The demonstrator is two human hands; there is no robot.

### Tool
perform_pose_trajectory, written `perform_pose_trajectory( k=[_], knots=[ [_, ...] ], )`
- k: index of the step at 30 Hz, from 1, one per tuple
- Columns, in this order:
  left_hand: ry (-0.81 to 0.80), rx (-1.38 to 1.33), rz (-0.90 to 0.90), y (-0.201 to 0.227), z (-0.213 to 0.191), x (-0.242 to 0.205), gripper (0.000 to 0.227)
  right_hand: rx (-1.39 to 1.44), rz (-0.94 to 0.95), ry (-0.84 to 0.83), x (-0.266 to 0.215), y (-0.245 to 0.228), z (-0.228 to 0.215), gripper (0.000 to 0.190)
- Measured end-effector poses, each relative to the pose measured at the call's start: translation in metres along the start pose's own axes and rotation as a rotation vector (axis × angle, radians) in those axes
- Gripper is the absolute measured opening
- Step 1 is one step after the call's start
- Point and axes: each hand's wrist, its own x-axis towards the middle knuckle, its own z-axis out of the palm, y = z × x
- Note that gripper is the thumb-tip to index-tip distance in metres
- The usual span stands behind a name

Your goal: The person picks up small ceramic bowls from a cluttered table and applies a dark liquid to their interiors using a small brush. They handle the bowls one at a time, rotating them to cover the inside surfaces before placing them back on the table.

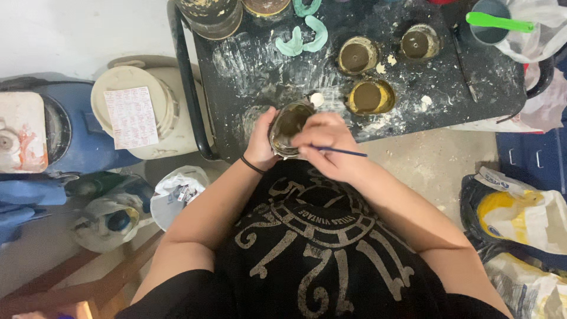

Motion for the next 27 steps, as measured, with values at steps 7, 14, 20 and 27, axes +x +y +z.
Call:
perform_pose_trajectory(
  k=[7, 14, 20, 27],
  knots=[
    [-0.083, 0.034, -0.07, -0.004, 0.0, 0.003, 0.045, 0.022, -0.086, -0.066, 0.007, -0.005, -0.017, 0.022],
    [-0.064, 0.146, -0.05, -0.004, 0.004, 0.006, 0.045, 0.105, -0.005, -0.077, 0.005, 0.004, -0.019, 0.022],
    [-0.08, 0.187, -0.055, -0.002, -0.006, 0.011, 0.046, 0.134, -0.01, -0.164, 0.017, -0.006, -0.031, 0.015],
    [-0.155, 0.225, -0.068, 0.008, 0.008, 0.006, 0.052, 0.173, 0.076, -0.212, 0.02, -0.016, -0.031, 0.023]
  ],
)
